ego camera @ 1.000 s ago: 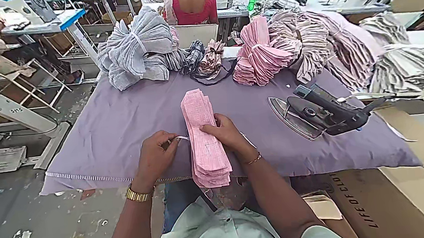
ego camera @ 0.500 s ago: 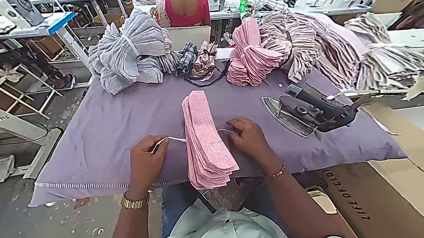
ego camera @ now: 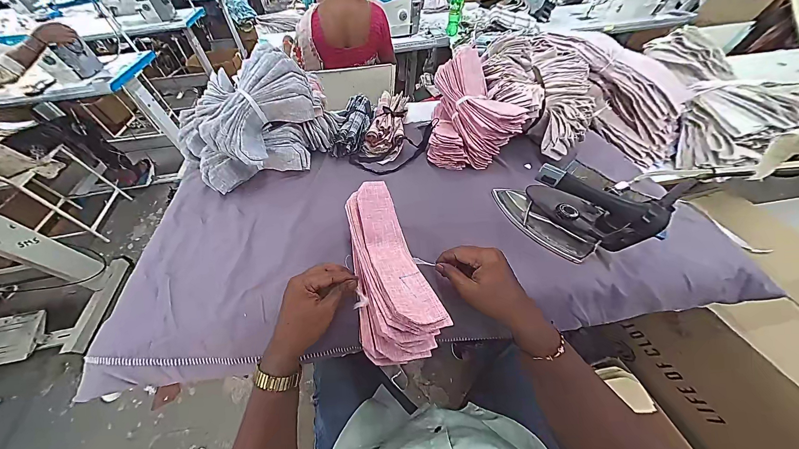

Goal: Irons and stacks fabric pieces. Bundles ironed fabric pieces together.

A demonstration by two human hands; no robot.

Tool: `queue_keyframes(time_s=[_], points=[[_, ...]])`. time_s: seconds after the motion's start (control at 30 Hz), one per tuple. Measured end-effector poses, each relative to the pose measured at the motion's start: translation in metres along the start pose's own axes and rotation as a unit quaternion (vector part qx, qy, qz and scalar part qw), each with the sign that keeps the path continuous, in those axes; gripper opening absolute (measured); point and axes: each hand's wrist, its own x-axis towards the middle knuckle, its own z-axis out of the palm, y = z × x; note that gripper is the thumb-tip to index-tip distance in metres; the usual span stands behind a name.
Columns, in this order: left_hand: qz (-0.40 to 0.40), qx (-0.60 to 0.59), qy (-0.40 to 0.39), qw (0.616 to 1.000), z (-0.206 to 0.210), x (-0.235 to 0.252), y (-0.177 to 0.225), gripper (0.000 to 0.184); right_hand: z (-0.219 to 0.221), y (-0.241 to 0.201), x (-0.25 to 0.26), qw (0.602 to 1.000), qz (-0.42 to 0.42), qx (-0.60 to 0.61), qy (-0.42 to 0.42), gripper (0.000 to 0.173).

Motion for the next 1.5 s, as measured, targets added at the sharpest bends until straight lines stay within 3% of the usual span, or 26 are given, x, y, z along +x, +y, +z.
queue_keyframes(time_s=[0.13,0.33,0.57,0.63,0.73,0.83,0.9,1.0,1.17,1.27,1.4,1.5], points=[[-0.038,-0.008,0.055,0.998,0.009,0.003,0.005,0.015,-0.005,-0.001,-0.006,0.999,-0.021,-0.04,0.02,0.02],[0.012,0.122,-0.09,0.988,-0.006,0.003,-0.001,0.033,-0.008,0.009,-0.012,0.998,-0.018,-0.055,0.032,0.019],[0.013,0.141,-0.133,0.981,-0.02,-0.001,-0.005,0.019,-0.009,0.02,-0.017,0.995,0.006,-0.098,0.025,0.021],[0.0,0.12,-0.085,0.989,-0.016,-0.004,-0.009,0.014,-0.009,0.019,-0.017,0.989,0.017,-0.145,0.017,0.023],[-0.036,0.037,0.059,0.997,-0.005,-0.002,-0.006,0.011,-0.006,0.018,-0.015,0.981,0.034,-0.19,0.028,0.024],[-0.027,-0.041,0.219,0.975,0.006,0.014,0.003,0.011,0.001,0.014,-0.008,0.987,0.018,-0.139,0.079,0.022],[0.005,-0.035,0.269,0.962,0.01,0.029,0.01,0.01,0.007,0.005,0.001,0.992,0.006,-0.062,0.105,0.019],[0.077,-0.007,0.213,0.974,0.022,0.051,0.026,0.009,0.017,-0.01,0.018,0.993,-0.02,0.035,0.111,0.015],[0.117,0.115,0.052,0.985,0.039,0.075,0.042,0.016,0.028,-0.02,0.049,0.993,-0.08,0.043,0.069,0.017],[0.064,0.162,-0.004,0.985,0.042,0.079,0.044,0.019,0.031,-0.026,0.06,0.992,-0.035,0.117,0.017,0.012],[0.019,0.122,-0.022,0.992,0.036,0.077,0.042,0.011,0.025,-0.033,0.065,0.967,0.082,0.243,-0.004,0.011],[0.036,0.091,-0.037,0.994,0.036,0.075,0.04,0.01,0.025,-0.031,0.066,0.975,0.075,0.211,-0.008,0.01]])
